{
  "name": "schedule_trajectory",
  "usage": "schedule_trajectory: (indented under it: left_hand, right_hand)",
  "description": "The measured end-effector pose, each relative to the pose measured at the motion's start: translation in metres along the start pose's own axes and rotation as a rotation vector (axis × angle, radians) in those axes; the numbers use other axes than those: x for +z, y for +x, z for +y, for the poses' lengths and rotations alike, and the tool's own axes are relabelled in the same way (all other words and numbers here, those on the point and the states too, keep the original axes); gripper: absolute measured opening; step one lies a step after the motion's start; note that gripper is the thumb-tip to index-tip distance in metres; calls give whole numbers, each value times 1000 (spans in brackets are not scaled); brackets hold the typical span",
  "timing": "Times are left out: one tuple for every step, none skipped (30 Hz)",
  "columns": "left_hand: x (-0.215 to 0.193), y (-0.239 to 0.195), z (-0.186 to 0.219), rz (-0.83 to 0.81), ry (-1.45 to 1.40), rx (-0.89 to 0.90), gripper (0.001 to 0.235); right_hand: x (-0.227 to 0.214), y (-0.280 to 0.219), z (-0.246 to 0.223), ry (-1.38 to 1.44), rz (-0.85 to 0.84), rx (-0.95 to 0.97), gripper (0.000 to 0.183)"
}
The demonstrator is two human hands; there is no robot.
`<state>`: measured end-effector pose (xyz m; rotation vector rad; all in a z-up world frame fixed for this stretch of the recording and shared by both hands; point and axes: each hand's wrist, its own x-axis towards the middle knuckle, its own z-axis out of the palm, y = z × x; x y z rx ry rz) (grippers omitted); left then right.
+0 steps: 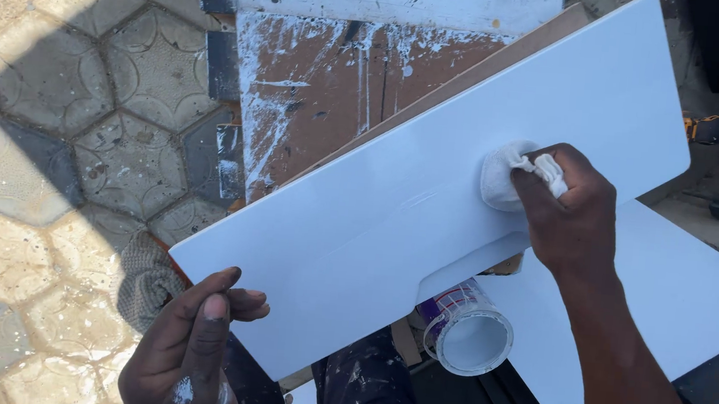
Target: The person applies white paint to rectangular boards using a cloth. They repeatedly dip the cloth into a paint bucket and wipe the surface of the boards, which are resting on a makeshift stand. The person also moves the boards to different positions, including leaning them against a door, to continue painting.
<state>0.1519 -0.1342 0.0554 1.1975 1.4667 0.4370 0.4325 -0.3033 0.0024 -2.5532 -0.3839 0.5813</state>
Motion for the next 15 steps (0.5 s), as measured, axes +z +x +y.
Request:
schedule_trajectory:
  left_hand:
    - [-16,3,-6,8,-63,63,31]
    - [-32,7,-13,16,-127,129,30]
    - [-48,7,-13,28,-120,127,30]
    - [-63,8,-14,36,-125,118,31]
    - [-77,9,-14,43,-129,109,32]
    - [-93,10,-15,45,-134,109,32]
    - [-109,10,-14,30,-127,99,31]
    - [-124,11,-14,9,-122,89,30]
    - [-138,14,-20,5,-130,89,30]
    - [-151,17,-25,10,-164,106,32]
    - [-163,19,-29,16,-198,123,33]
    - [-178,21,-30,10,-210,124,33]
    - [-192,24,-31,-66,-132,120,34]
    - [-205,27,-31,-144,-51,119,36]
    - [-212,27,-29,-152,-61,124,36]
  right_hand:
    - [16,-22,-18,34,-53,21,18]
    - [33,-45,-36,68,-105,42,19]
    - [53,-68,-49,72,-118,38,19]
    - [71,-89,-62,81,-152,-25,17]
    - [89,-110,-76,89,-186,-88,18]
    - [109,-131,-85,86,-185,-93,18]
    - [128,-151,-94,59,-183,-166,14]
    - [147,-171,-102,29,-176,-236,14]
    - [165,-192,-116,23,-170,-238,14]
    - [181,-211,-128,24,-242,-304,18]
    - [196,-230,-139,25,-315,-369,22]
    - [209,-250,-148,16,-307,-372,22]
    - [221,-268,-156,94,-438,-405,28]
    - [234,-285,-164,176,-567,-435,35]
    - [230,-286,-171,168,-556,-436,35]
